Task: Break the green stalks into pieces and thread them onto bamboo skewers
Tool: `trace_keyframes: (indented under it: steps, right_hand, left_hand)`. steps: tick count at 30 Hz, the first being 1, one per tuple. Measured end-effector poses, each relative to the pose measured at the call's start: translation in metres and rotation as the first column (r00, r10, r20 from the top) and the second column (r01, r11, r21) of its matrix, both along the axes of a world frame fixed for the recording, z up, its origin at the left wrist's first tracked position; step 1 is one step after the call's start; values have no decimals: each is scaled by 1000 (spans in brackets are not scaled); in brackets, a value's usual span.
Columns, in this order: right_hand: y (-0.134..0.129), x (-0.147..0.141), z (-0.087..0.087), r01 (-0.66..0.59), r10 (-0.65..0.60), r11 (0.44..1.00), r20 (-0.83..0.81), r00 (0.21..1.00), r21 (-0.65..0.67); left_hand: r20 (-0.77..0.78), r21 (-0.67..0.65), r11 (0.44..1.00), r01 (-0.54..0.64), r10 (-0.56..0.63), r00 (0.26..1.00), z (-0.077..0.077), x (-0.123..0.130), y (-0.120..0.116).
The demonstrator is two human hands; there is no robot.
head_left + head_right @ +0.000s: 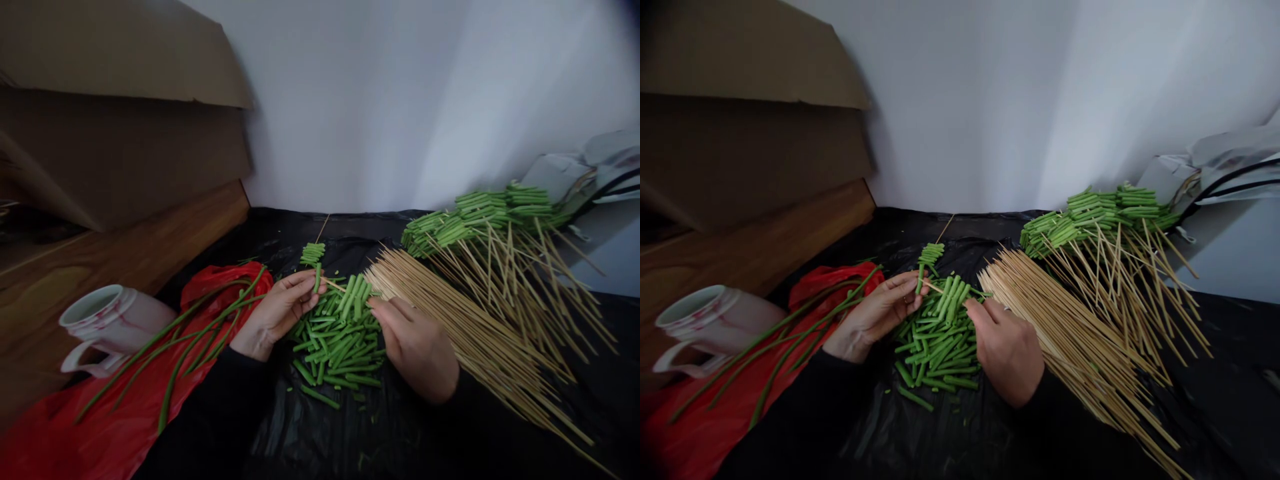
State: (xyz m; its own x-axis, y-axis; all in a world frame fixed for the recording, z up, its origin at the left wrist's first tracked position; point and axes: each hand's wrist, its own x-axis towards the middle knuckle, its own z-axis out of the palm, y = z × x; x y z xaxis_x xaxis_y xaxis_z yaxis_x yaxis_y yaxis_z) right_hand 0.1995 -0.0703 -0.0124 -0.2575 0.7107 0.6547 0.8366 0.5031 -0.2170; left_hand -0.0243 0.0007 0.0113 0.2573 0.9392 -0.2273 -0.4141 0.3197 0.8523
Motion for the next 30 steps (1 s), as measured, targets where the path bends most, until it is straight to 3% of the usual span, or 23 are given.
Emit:
trace_keyframes:
  steps: [10,30]
  right_hand:
    - [0,1,2,95,-100,994,80,992,62]
    - [2,2,-4,77,-81,993,45,996,94]
  left_hand:
    - [-16,-4,1000,-5,4,1000,0,1,-1]
    - [-80,54,998,-19,24,997,-1,5,-4]
